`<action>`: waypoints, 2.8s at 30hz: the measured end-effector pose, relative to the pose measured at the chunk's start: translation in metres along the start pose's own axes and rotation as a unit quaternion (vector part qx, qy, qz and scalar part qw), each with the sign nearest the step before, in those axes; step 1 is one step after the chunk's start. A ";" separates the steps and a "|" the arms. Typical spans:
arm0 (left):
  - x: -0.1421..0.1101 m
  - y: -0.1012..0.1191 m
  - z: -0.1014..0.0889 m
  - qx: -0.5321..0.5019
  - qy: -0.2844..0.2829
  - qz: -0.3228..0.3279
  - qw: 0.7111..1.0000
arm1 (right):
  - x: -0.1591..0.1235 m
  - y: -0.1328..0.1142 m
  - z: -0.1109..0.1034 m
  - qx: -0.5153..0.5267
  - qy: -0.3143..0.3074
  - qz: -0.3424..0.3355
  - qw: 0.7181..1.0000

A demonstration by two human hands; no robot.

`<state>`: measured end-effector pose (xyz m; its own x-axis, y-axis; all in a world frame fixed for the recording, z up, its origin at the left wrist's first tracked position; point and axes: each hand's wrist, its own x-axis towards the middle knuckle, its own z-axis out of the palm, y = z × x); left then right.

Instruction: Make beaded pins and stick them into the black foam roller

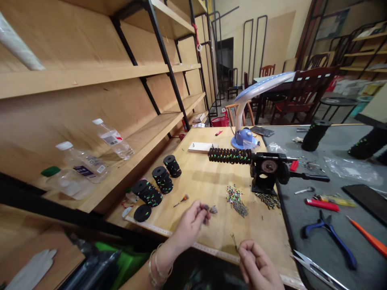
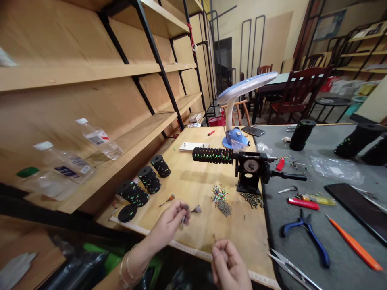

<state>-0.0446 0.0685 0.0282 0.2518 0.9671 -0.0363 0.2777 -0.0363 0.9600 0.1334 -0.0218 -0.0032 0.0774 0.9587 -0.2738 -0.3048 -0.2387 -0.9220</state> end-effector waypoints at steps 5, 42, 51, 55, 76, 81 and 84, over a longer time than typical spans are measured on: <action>-0.053 -0.002 0.039 -0.314 -0.044 -0.230 0.920 | -0.001 0.016 0.002 0.001 -0.015 0.015 1.000; -0.081 -0.030 0.064 -0.149 -0.012 -0.098 0.984 | -0.010 0.031 -0.009 -0.050 -0.202 0.154 0.966; -0.081 -0.028 0.064 -0.090 -0.008 -0.077 0.993 | -0.010 0.025 -0.006 -0.014 -0.208 0.199 0.958; -0.083 -0.029 0.063 -0.068 -0.012 -0.060 0.996 | -0.010 0.030 -0.006 0.016 -0.208 0.216 0.954; -0.084 -0.032 0.062 -0.018 -0.008 -0.035 0.999 | -0.012 0.026 -0.007 0.048 -0.215 0.214 0.952; -0.085 -0.031 0.062 -0.003 -0.010 -0.024 1.000 | -0.011 0.027 -0.006 0.076 -0.216 0.228 0.946; -0.085 -0.031 0.061 0.001 -0.006 -0.022 1.000 | -0.011 0.027 -0.006 0.086 -0.214 0.232 0.945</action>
<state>-0.0178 -0.0283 -0.0152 0.2499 0.9648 -0.0815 0.2908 0.0055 0.9568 0.1303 -0.0399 -0.0263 -0.4833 0.7397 -0.4683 -0.3635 -0.6562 -0.6613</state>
